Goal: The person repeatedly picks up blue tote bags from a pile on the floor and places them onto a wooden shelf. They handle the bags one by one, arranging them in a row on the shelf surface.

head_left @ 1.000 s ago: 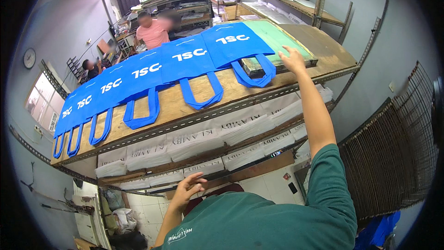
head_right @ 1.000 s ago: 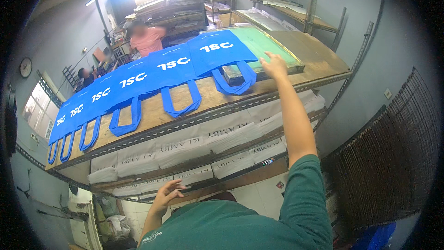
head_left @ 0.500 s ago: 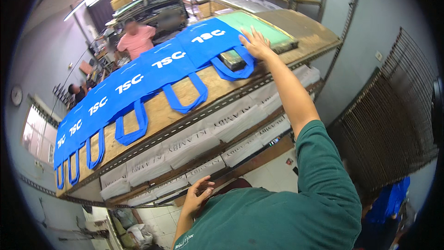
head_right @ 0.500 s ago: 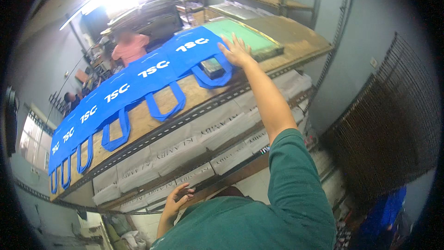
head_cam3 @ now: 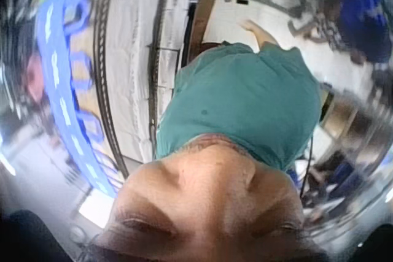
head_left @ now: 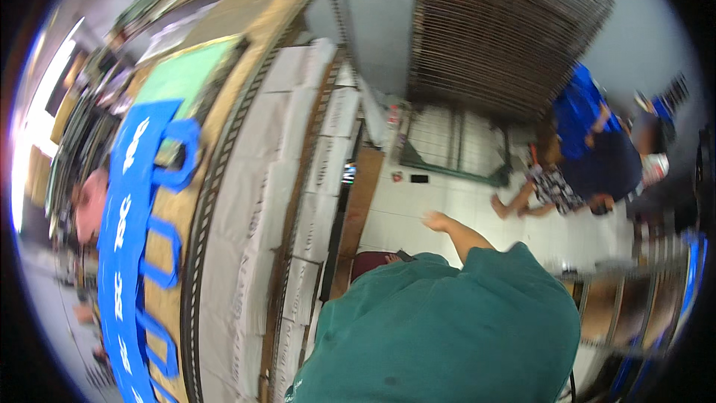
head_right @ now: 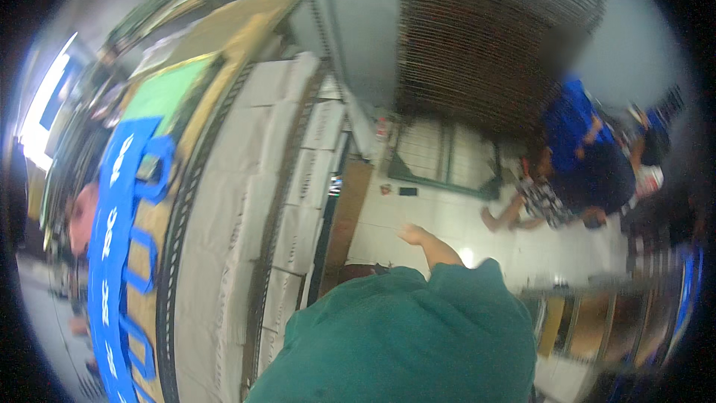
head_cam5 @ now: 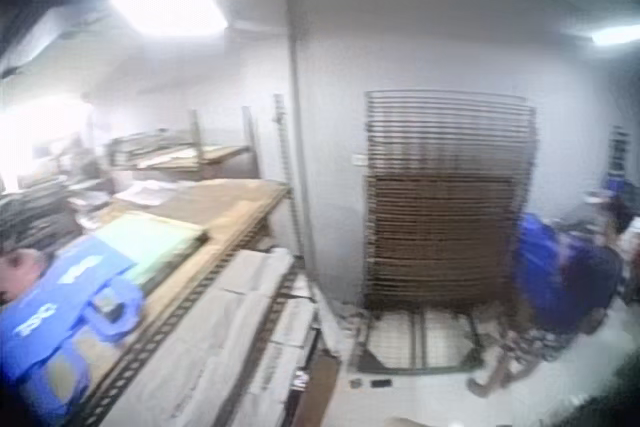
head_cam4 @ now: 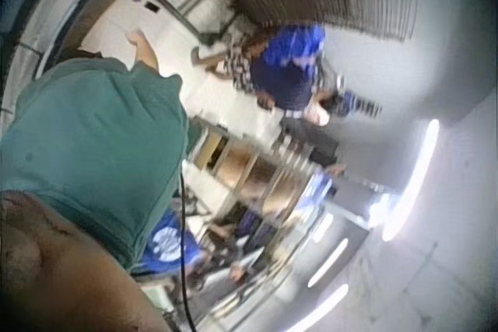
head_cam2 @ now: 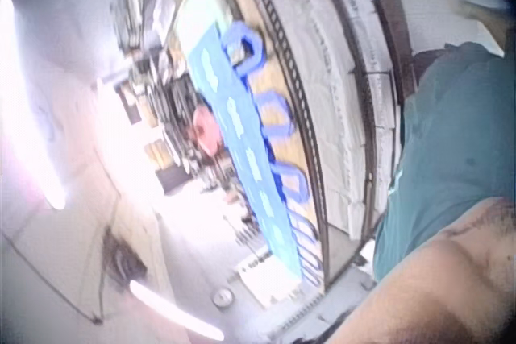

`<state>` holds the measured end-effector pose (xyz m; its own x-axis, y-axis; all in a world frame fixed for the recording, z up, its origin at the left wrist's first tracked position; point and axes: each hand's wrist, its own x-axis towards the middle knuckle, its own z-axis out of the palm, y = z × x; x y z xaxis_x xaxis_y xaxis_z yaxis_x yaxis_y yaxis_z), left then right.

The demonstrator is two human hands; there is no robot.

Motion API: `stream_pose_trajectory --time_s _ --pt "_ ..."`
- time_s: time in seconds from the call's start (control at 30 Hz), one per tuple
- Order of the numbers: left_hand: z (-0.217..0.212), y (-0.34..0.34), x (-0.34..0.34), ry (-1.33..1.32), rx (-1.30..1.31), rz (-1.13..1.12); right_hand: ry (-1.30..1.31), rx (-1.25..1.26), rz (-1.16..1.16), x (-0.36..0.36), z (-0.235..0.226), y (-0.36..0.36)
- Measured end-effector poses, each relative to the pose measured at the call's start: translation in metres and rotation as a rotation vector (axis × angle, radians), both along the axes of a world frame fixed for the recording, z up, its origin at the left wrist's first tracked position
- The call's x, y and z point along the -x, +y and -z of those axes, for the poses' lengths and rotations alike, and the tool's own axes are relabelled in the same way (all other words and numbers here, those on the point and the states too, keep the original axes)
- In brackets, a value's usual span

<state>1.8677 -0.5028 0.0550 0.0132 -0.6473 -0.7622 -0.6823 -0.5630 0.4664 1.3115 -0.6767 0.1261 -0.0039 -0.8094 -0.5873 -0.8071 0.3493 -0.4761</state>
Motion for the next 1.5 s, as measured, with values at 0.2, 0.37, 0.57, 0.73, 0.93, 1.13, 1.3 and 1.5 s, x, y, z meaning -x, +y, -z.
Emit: stream_pose_trajectory --time_s 0.2,0.37,0.57,0.73,0.93,1.13,1.3,1.5 --pt "0.003 -0.031 -0.032 -0.076 -0.218 0.324 0.151 -0.295 0.901 0.116 0.059 0.212" --pt "-0.002 -0.123 -0.024 -0.036 -0.159 0.494 0.31 0.037 1.087 0.108 0.045 0.263" --pt "-0.022 -0.209 0.066 0.228 0.057 0.214 -0.518 0.489 1.641 0.126 -0.036 0.166" --pt "-0.093 -0.218 0.144 0.342 0.155 0.263 -0.856 0.702 1.764 0.186 -0.092 0.115" --pt "-0.106 -0.191 0.14 0.264 -0.007 0.345 -0.972 0.639 1.83 0.189 -0.118 0.06" --pt "-0.105 -0.175 0.13 0.248 0.065 0.254 -1.193 0.669 1.869 0.133 -0.103 0.034" --pt "-0.128 -0.176 0.156 0.327 0.193 0.174 -0.905 0.901 2.076 0.12 -0.096 0.019" --pt "-0.201 -0.211 0.248 0.647 0.161 0.506 -0.609 1.311 1.898 0.1 -0.128 -0.01"
